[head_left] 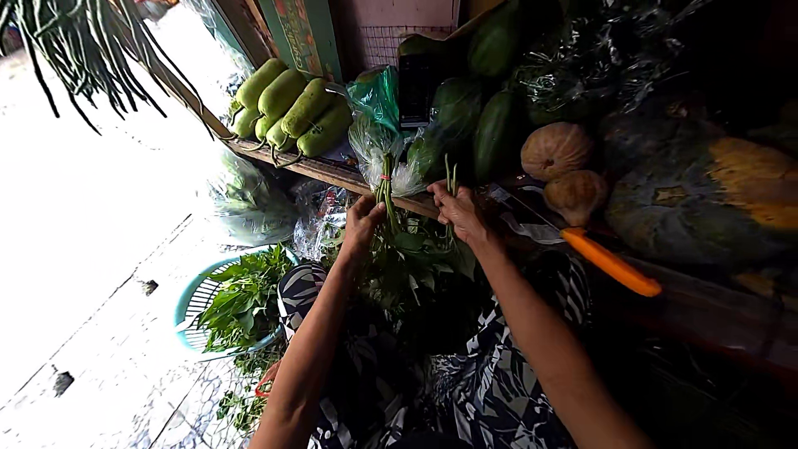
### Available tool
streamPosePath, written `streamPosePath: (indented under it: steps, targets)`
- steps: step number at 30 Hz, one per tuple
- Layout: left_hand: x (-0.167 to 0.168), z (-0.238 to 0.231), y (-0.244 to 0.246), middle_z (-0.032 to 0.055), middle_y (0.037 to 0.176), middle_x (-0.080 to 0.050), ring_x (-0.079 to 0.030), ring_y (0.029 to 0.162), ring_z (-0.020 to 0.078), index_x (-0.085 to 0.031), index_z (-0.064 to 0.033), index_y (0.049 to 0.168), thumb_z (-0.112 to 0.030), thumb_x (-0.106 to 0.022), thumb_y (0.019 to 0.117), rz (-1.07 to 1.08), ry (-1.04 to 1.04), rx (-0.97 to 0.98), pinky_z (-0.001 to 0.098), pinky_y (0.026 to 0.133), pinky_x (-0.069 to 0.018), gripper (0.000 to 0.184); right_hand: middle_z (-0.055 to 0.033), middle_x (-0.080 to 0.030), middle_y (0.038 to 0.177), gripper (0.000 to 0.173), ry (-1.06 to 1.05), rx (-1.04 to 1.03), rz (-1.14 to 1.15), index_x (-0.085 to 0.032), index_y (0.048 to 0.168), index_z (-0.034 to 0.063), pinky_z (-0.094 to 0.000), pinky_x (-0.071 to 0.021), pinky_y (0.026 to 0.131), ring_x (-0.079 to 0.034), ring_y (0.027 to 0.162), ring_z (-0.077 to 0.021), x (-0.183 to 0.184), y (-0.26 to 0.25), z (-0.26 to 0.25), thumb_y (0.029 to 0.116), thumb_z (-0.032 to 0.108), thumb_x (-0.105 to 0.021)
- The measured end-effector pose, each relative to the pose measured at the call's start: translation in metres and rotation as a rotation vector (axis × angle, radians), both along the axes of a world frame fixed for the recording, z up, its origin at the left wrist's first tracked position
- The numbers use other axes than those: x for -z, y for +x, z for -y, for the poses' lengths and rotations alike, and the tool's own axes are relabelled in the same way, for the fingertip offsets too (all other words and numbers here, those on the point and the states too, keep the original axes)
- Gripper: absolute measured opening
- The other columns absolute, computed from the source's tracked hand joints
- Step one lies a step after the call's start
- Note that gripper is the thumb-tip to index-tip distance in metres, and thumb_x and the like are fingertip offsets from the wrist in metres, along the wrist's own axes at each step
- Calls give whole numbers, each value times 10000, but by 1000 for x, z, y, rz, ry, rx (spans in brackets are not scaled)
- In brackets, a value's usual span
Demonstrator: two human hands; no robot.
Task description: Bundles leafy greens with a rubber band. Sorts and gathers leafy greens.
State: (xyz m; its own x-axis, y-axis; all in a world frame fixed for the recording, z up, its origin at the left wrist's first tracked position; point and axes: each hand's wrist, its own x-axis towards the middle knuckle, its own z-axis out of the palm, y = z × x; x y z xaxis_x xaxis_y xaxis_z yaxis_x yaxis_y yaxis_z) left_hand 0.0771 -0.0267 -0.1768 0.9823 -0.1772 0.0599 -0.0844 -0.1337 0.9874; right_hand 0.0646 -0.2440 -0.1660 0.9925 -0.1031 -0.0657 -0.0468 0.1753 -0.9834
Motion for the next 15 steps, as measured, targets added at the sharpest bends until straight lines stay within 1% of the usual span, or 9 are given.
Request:
streamPosePath:
  steps: [1,3,5,6,8,11,13,15]
  targets:
    - [0,4,-4,27,1030,-664,-621,803,52,-585,-66,1270,-149,-549,1058,7,20,17,261,758,-543,231,19,-558,778,120,-20,9,7,-638,1103,34,-154,-348,427,-401,484,-3,3,-1,-9,1026,123,-614]
    - [1,13,-9,64,1060,-667,-637,827,93,-589,-49,1255,-121,-598,1030,30,58,56,290,772,-553,236,-7,-635,820,197,-57,8,29,-666,1087,24,-166,-378,442,-454,507,-8,6,-4,-19,922,94,-749]
    - [4,19,-14,84,1073,-681,-652,819,117,-607,-44,1232,-114,-647,1001,49,90,98,304,752,-563,245,-33,-673,840,282,-107,17,25,-668,1100,-8,-179,-429,468,-508,532,-18,9,-5,-23,877,100,-803]
    - [4,21,-15,86,1061,-681,-648,802,120,-611,-44,1219,-118,-667,989,47,100,115,304,736,-561,248,-36,-668,827,283,-118,28,16,-670,1092,-20,-188,-449,482,-516,536,-25,11,-5,-21,876,102,-805]
    - [6,24,-15,50,1019,-679,-633,768,89,-632,-77,1165,-124,-695,969,33,67,139,261,706,-553,211,-23,-660,793,222,-95,33,-1,-671,1049,-22,-197,-479,515,-539,554,-31,13,-2,-15,895,93,-781]
    - [8,26,-14,-4,956,-692,-627,754,44,-674,-108,1076,-145,-681,983,37,-21,159,218,705,-543,101,-15,-663,793,105,-4,3,-9,-662,1014,-14,-200,-527,555,-594,598,-42,10,-1,-6,932,26,-714]
    - [10,28,-12,-11,928,-696,-618,724,35,-709,-104,1069,-147,-668,993,42,-49,169,210,686,-540,97,-21,-659,837,78,34,-12,-47,-654,1036,-15,-215,-551,613,-615,658,-54,4,-1,-1,960,-2,-664]
    - [10,31,-14,-8,898,-700,-623,706,34,-710,-97,1050,-133,-681,983,71,-37,156,206,678,-544,82,-24,-678,891,88,61,-28,-65,-665,1064,-18,-227,-568,690,-642,738,-60,5,0,1,987,3,-629]
